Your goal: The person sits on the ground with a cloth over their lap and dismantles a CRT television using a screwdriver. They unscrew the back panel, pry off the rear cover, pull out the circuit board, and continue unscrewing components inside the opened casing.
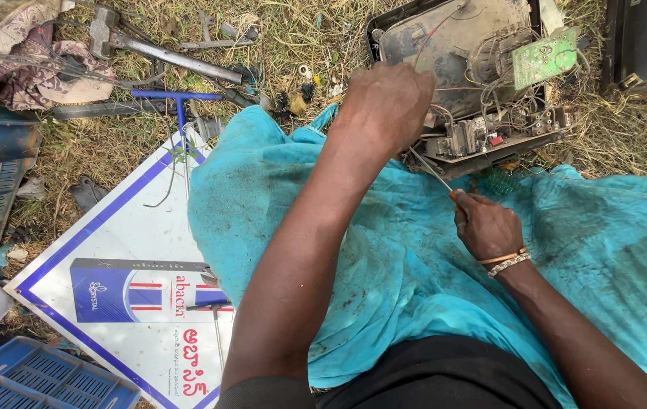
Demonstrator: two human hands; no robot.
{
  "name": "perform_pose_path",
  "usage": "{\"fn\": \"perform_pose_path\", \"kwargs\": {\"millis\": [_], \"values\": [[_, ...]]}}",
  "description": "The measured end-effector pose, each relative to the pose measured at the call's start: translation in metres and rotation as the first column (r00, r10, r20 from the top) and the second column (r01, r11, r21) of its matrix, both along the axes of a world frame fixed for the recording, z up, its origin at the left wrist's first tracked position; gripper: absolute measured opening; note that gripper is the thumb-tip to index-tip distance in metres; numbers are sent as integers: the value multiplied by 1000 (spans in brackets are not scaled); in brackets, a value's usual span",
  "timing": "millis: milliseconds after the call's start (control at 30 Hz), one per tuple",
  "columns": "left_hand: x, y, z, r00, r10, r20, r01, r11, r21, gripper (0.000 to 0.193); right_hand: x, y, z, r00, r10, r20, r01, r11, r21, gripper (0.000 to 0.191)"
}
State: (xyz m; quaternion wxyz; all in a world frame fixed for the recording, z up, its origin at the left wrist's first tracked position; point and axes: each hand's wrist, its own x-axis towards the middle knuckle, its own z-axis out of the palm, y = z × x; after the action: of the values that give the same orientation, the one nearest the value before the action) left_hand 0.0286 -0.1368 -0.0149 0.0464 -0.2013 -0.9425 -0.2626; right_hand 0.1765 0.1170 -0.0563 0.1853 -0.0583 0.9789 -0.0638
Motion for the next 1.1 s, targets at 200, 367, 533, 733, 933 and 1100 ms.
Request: {"fn": "perform_pose_path", "kwargs": {"millis": [200,367,533,733,933,1100], "values": [[3,-28,23,987,158,-15,-159,984,-77,11,-10,-1,-1,999,-33,-4,33,999,14,28],[18,-38,55,988,144,-60,-137,985,106,11,-55,0,-21,640,-534,552,758,554,-343,40],[15,-43,74,961,232,-150,-196,955,221,21,-85,-25,-28,817,-385,430,481,865,-139,30],[13,-55,78,939,265,-217,-210,946,248,26,-95,-38,-33,956,-122,266,116,992,40,28],[-1,-56,66,920,249,-303,-112,908,404,18,-61,-41,-26,580,761,290,-793,446,414,27],[-29,-29,10,944,281,-176,-226,934,278,5,-86,-54,0,937,260,233,-317,913,258,28]]}}
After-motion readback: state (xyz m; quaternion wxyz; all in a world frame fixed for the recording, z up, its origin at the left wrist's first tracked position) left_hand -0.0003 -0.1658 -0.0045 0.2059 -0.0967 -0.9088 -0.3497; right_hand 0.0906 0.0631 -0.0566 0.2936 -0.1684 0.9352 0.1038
